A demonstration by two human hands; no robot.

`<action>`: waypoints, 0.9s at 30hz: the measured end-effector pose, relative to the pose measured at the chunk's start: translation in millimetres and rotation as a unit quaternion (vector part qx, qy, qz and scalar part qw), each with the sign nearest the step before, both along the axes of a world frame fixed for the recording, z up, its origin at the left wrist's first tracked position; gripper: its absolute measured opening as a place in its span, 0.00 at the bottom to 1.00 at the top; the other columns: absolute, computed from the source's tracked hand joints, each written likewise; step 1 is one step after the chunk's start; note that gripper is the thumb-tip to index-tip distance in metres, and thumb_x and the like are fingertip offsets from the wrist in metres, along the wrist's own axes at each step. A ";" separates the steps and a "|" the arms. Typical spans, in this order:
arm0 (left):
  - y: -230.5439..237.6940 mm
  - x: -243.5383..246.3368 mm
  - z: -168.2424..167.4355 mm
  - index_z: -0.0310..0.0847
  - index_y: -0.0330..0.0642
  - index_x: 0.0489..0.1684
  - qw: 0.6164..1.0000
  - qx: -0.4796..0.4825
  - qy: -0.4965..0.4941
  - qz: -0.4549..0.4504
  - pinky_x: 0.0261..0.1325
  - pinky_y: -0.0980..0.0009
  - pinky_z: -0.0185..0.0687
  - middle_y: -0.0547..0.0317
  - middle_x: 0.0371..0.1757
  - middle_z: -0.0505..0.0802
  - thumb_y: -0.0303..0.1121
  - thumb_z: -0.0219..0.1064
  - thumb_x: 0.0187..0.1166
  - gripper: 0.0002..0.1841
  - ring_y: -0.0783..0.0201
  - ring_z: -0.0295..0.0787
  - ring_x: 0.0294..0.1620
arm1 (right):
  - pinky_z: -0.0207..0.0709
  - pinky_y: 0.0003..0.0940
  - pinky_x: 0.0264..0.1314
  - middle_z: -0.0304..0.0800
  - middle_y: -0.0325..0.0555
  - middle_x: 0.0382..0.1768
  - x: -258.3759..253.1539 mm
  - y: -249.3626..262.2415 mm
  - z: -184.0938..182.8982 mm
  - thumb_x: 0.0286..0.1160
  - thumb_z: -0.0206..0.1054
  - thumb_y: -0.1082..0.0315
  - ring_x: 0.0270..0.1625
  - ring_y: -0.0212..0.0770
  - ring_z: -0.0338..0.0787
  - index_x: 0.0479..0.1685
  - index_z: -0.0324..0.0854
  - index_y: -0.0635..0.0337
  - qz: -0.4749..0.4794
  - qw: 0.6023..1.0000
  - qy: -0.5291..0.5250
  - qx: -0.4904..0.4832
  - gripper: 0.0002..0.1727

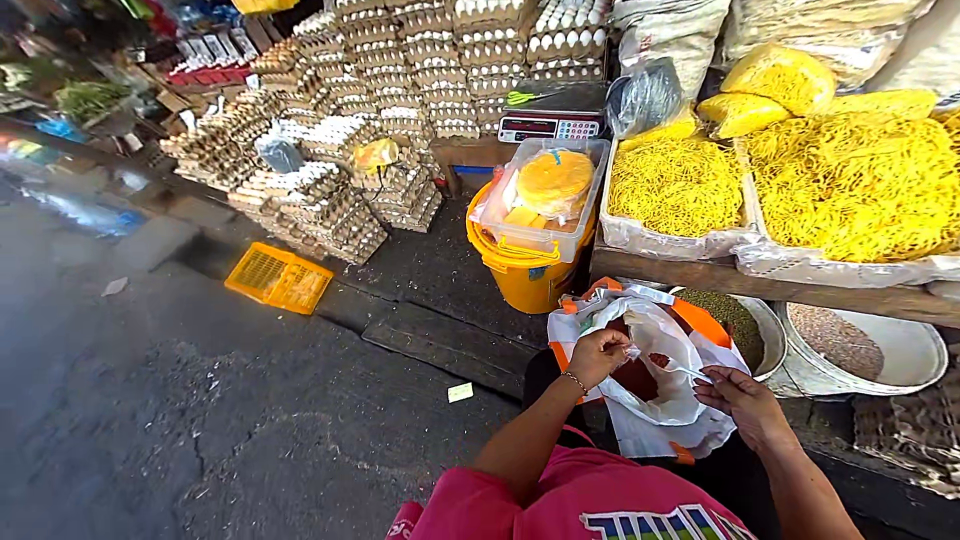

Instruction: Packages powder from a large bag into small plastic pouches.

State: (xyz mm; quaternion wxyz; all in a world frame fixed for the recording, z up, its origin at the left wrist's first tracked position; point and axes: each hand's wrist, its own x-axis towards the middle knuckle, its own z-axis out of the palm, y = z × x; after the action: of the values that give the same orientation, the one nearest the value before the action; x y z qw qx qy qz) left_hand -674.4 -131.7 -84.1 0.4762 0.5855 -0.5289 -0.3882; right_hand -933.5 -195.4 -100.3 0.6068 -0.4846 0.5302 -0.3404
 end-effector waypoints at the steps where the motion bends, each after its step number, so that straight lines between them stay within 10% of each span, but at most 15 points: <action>1: -0.3 -0.3 -0.4 0.87 0.27 0.50 1.000 -0.007 -0.002 0.001 0.59 0.66 0.85 0.44 0.46 0.93 0.27 0.67 0.80 0.10 0.63 0.90 0.48 | 0.92 0.30 0.38 0.93 0.47 0.36 0.4 0.1 -0.3 0.90 0.55 0.74 0.32 0.35 0.95 0.54 0.80 0.70 0.002 1.000 0.003 -0.002 0.10; 10: -0.3 -5.5 -10.1 0.84 0.25 0.43 0.998 -0.047 0.036 -0.004 0.57 0.68 0.84 0.43 0.45 0.89 0.29 0.69 0.81 0.11 0.62 0.87 0.46 | 0.92 0.30 0.39 0.93 0.45 0.36 4.0 2.6 1.6 0.89 0.56 0.74 0.32 0.34 0.95 0.54 0.80 0.69 0.004 1.000 0.010 0.002 0.09; 19: -1.0 -6.5 -13.2 0.85 0.28 0.61 0.996 -0.051 0.069 0.004 0.67 0.68 0.84 0.43 0.57 0.92 0.26 0.64 0.84 0.14 0.63 0.91 0.57 | 0.92 0.29 0.39 0.94 0.44 0.36 2.5 3.5 -1.0 0.89 0.56 0.74 0.33 0.34 0.95 0.53 0.81 0.67 0.008 1.000 0.016 0.003 0.09; 27: -3.5 -7.9 -17.8 0.90 0.29 0.51 0.997 -0.061 0.036 0.015 0.61 0.68 0.81 0.46 0.48 0.92 0.30 0.64 0.85 0.12 0.64 0.87 0.50 | 0.92 0.29 0.38 0.93 0.43 0.35 3.9 4.1 2.1 0.90 0.55 0.74 0.32 0.34 0.95 0.53 0.80 0.67 0.009 1.000 0.016 0.010 0.09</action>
State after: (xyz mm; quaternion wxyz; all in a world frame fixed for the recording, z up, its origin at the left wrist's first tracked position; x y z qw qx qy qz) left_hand -682.3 -135.2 -101.9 0.5355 0.5487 -0.5254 -0.3690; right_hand -929.7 -191.3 -98.2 0.6061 -0.4886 0.5386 -0.3222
